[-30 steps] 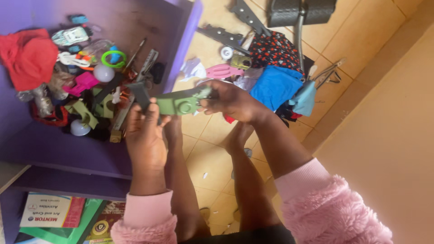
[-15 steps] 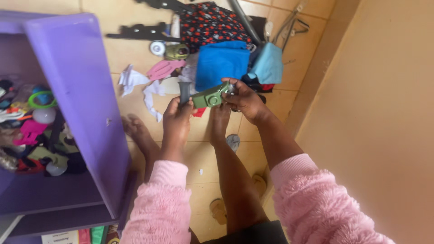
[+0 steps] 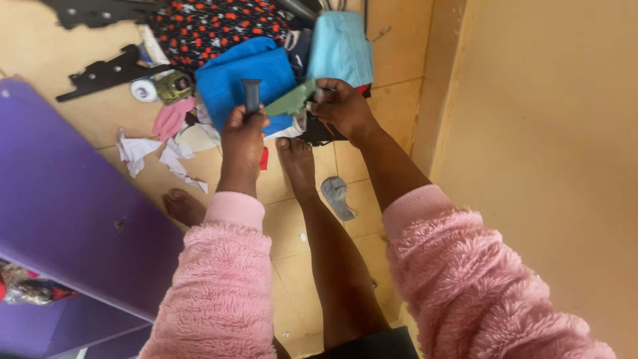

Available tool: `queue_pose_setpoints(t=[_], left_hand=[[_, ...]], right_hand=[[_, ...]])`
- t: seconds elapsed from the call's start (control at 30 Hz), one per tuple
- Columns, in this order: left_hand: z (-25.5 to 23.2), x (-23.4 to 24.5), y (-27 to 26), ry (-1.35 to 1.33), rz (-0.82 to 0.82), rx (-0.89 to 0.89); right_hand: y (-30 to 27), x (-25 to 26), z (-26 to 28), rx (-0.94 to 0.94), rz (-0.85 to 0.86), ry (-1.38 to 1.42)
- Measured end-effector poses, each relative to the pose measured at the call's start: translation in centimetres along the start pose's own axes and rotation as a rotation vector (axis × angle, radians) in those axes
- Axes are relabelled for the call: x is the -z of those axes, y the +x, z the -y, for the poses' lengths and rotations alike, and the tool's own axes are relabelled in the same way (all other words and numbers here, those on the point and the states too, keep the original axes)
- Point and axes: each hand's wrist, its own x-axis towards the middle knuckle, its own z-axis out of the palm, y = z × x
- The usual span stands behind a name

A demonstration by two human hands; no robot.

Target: The person removes various small items from a purple drawer and places them on the floor. They handle a black plastic pedal, a red cap, a remote control, a pink hair clip, a white ball, a blue cloth, a green plastic piece, and a white ruler, among other objects, moving them one by one from the drawer to the floor.

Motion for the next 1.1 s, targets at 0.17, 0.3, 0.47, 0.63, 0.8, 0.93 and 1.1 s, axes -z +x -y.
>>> queue_pose_setpoints(t=[0.17, 0.3, 0.47, 0.63, 0.8, 0.93, 1.1], left_hand=[[-0.9, -1.7, 0.6, 0.335, -0.13, -0.125], [-1.0, -2.7, 0.2, 0.289, -0.051, -0.179], [-1.2, -3.0, 0.1, 0.331, 0.01, -0.141], [-1.7, -3.0, 0.3, 0.403, -0.059, -0.151], [-0.5, -2.2, -0.1, 0.393, -0.141, -0.113], [1.4, -0.4, -1.0, 0.408, -0.214, -0.124], [3.1, 2.6, -3.4, -0.014, -0.109, -0.003]], right_hand=[[1.7, 2.0, -0.8, -0.036, -0.038, -0.061], [1.3, 2.2, -0.3, -0.037, -0.033, -0.038], [0.9, 0.7, 0.6, -0.029, 0.025, -0.117], [0.9, -2.8, 2.2, 0.04, 0.139, -0.27], [0.8, -4.3, 2.8, 0.054, 0.133, -0.381], [1.1, -4.5, 1.9, 0.079, 0.107, -0.338], [0.2, -6.5, 1.3, 0.062, 0.124, -0.305]])
